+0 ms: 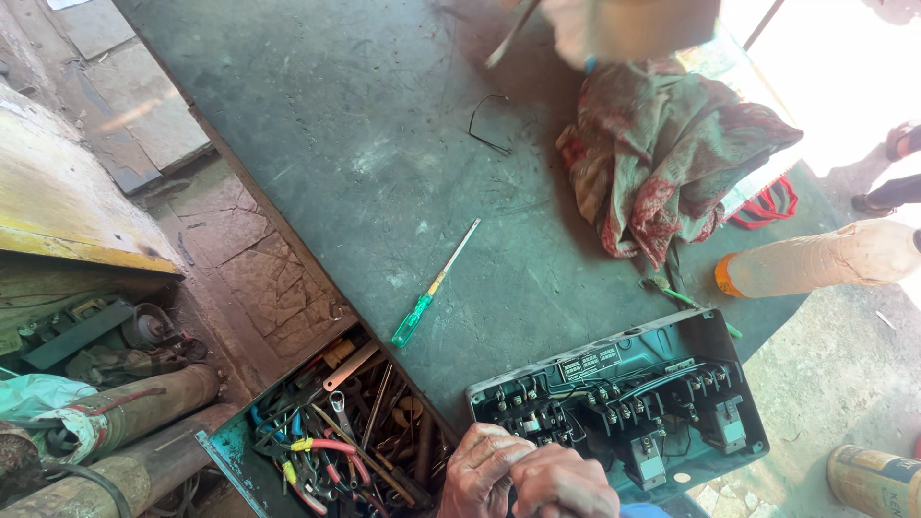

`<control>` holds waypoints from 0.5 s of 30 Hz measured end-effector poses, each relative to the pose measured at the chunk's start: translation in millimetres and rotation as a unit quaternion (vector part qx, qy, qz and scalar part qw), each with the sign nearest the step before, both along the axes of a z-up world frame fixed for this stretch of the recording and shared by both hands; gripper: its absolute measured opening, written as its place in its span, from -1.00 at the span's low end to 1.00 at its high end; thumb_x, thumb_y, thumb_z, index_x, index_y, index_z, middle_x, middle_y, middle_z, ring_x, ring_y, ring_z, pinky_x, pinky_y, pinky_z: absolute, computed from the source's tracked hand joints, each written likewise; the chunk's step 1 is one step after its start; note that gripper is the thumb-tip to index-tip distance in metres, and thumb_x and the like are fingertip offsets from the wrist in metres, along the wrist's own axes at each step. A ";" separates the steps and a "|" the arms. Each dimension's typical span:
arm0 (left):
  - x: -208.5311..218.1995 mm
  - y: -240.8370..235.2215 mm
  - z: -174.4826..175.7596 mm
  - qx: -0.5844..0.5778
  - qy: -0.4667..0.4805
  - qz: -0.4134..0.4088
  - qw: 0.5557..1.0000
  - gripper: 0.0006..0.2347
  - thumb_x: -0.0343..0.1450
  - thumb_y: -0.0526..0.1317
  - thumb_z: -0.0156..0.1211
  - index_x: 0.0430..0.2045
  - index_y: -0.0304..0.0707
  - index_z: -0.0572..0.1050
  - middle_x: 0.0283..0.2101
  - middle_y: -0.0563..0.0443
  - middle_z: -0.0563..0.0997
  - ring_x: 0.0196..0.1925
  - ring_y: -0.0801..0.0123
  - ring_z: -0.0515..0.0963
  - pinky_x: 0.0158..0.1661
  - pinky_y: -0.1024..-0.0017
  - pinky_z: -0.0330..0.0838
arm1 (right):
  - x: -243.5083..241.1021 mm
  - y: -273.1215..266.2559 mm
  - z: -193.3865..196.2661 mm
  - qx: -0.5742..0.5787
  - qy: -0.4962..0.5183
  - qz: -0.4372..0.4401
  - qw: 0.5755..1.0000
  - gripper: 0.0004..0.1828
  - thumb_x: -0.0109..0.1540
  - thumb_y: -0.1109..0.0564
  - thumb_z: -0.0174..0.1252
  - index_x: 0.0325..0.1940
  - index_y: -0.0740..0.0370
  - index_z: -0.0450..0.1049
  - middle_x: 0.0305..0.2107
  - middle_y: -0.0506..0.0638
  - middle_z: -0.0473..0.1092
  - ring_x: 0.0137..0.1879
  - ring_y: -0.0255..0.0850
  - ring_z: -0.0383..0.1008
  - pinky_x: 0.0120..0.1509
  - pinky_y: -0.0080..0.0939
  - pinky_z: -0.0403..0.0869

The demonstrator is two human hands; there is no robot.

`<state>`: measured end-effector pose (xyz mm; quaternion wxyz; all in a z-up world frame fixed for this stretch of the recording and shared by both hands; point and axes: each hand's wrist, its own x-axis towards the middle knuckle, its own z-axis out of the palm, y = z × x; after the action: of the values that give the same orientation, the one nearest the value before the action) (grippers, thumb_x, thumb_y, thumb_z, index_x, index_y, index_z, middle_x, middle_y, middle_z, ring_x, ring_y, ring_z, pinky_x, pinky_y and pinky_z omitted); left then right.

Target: The person uses a screwdriver to tighten and adjust screws on the terminals of an open electrical component, likely a contactor, placed on a workbench. The person repeatedly manipulates the internal wiring and terminal screws throughout the clip.

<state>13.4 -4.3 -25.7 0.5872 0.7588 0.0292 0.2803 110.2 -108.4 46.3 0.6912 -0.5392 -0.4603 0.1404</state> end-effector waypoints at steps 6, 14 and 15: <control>0.8 1.1 -0.7 0.009 -0.021 0.015 1.000 -0.81 0.24 -0.43 0.36 -0.30 -0.42 0.62 -0.27 -0.09 0.72 -0.23 0.12 0.67 -0.16 0.29 0.59 | 2.4 -18.1 -5.4 -0.126 -0.081 0.059 0.987 -0.84 0.23 0.35 0.12 -0.46 0.32 0.38 -0.54 0.11 0.46 -0.42 -0.14 0.58 -0.31 -0.25 0.47; -2.0 0.9 2.4 0.007 -0.013 0.007 1.000 -0.82 0.26 -0.45 0.33 -0.28 -0.41 0.62 -0.26 -0.08 0.72 -0.21 0.15 0.69 -0.14 0.29 0.59 | -12.7 10.9 -2.4 0.059 0.006 -0.053 0.997 -0.74 0.18 0.33 0.17 -0.61 0.38 0.37 -0.73 0.06 0.38 -0.64 -0.17 0.41 -0.47 -0.23 0.36; -1.9 0.5 2.2 -0.001 -0.012 0.008 1.000 -0.81 0.25 -0.44 0.34 -0.29 -0.41 0.62 -0.27 -0.08 0.72 -0.22 0.14 0.68 -0.15 0.30 0.58 | -5.9 9.3 1.4 0.036 -0.007 -0.001 0.999 -0.71 0.23 0.29 0.15 -0.58 0.37 0.34 -0.70 0.06 0.35 -0.60 -0.15 0.40 -0.44 -0.21 0.35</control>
<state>11.5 -3.8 -23.5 0.5861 0.7544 0.0290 0.2943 104.3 -99.1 47.7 0.7070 -0.5153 -0.4694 0.1193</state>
